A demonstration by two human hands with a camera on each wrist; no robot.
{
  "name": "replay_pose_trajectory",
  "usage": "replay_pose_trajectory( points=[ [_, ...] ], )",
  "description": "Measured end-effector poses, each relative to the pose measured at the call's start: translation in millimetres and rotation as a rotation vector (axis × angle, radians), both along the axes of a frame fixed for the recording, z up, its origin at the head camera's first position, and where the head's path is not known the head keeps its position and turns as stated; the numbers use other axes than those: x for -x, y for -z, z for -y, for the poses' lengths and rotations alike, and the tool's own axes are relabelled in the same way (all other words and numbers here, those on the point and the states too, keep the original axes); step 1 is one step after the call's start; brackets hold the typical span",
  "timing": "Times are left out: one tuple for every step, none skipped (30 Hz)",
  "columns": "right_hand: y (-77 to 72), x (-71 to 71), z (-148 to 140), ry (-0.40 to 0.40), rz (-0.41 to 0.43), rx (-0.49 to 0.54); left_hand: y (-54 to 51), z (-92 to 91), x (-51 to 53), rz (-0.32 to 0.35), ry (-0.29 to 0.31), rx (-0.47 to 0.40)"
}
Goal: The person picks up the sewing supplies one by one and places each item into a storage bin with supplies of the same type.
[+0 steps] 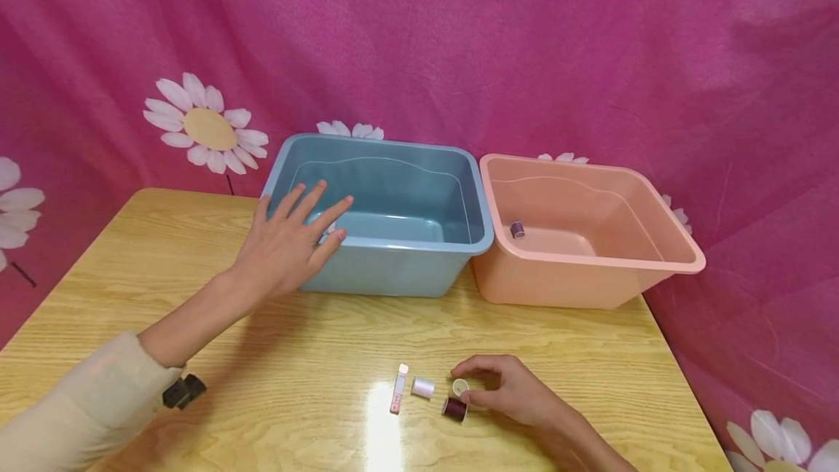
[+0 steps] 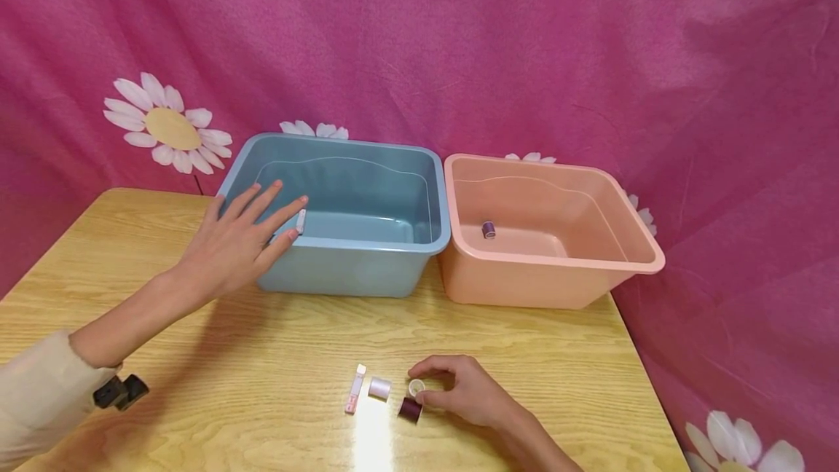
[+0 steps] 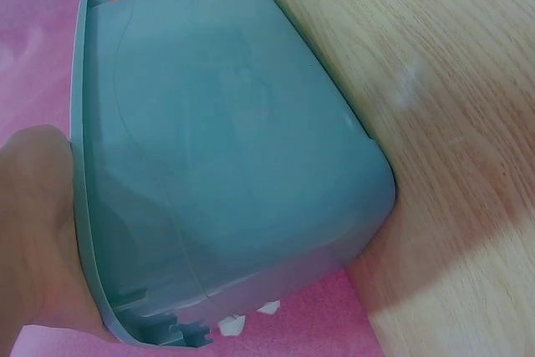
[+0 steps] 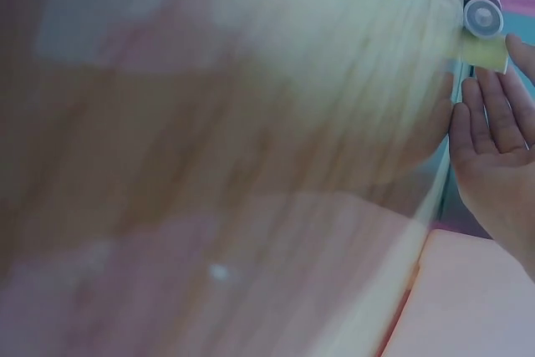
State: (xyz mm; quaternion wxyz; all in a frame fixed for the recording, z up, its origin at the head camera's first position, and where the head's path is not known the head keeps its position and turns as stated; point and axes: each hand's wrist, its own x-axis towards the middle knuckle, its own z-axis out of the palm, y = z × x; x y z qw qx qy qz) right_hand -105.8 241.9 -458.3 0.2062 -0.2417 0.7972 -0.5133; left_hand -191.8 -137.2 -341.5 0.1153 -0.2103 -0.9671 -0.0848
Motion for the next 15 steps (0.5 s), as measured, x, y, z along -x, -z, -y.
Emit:
replay_pose_trajectory(
  points=[
    [0.0, 0.1, 0.1, 0.000, -0.008, -0.007, 0.1, 0.0, -0.1, 0.001, 0.000, -0.001],
    [0.1, 0.3, 0.2, 0.000, -0.016, -0.013, 0.2, 0.0, -0.2, 0.002, 0.001, -0.002],
    [0.0, 0.4, 0.4, 0.000, -0.026, -0.019, 0.3, 0.0, -0.3, 0.003, 0.001, -0.003],
    [-0.1, 0.6, 0.5, -0.001, -0.030, -0.021, 0.5, -0.1, -0.3, 0.003, 0.002, -0.004],
    [0.0, 0.8, 0.6, -0.001, -0.032, -0.021, 0.7, -0.2, -0.3, 0.003, 0.002, -0.005],
    [0.0, 1.0, 0.7, -0.002, -0.033, -0.018, 0.8, -0.2, -0.4, 0.002, 0.002, -0.007],
    [0.1, 1.2, 0.8, -0.003, -0.032, -0.014, 0.9, -0.2, -0.3, -0.001, 0.002, -0.008],
    [0.2, 1.2, 0.8, -0.005, -0.032, -0.011, 1.1, -0.2, -0.3, -0.003, 0.002, -0.008],
    [0.3, 1.3, 0.9, -0.005, -0.033, -0.011, 1.2, -0.2, -0.3, -0.004, 0.002, -0.009],
    [0.5, 1.4, 0.9, -0.006, -0.034, -0.011, 1.2, -0.2, -0.3, -0.005, 0.001, -0.008],
    [0.7, 1.5, 0.9, -0.005, -0.036, -0.013, 1.2, -0.1, -0.4, -0.005, 0.001, -0.008],
    [0.6, 1.5, 1.1, -0.003, -0.038, -0.018, 1.2, -0.1, -0.4, -0.005, 0.001, -0.009],
    [0.7, 1.6, 1.1, -0.002, -0.041, -0.025, 1.1, 0.0, -0.5, -0.005, 0.001, -0.008],
    [0.7, 1.6, 1.0, 0.000, -0.044, -0.031, 1.1, 0.0, -0.5, -0.005, 0.001, -0.008],
    [0.6, 1.7, 1.1, 0.002, -0.046, -0.042, 1.1, 0.0, -0.5, -0.006, 0.001, -0.009]
  ],
)
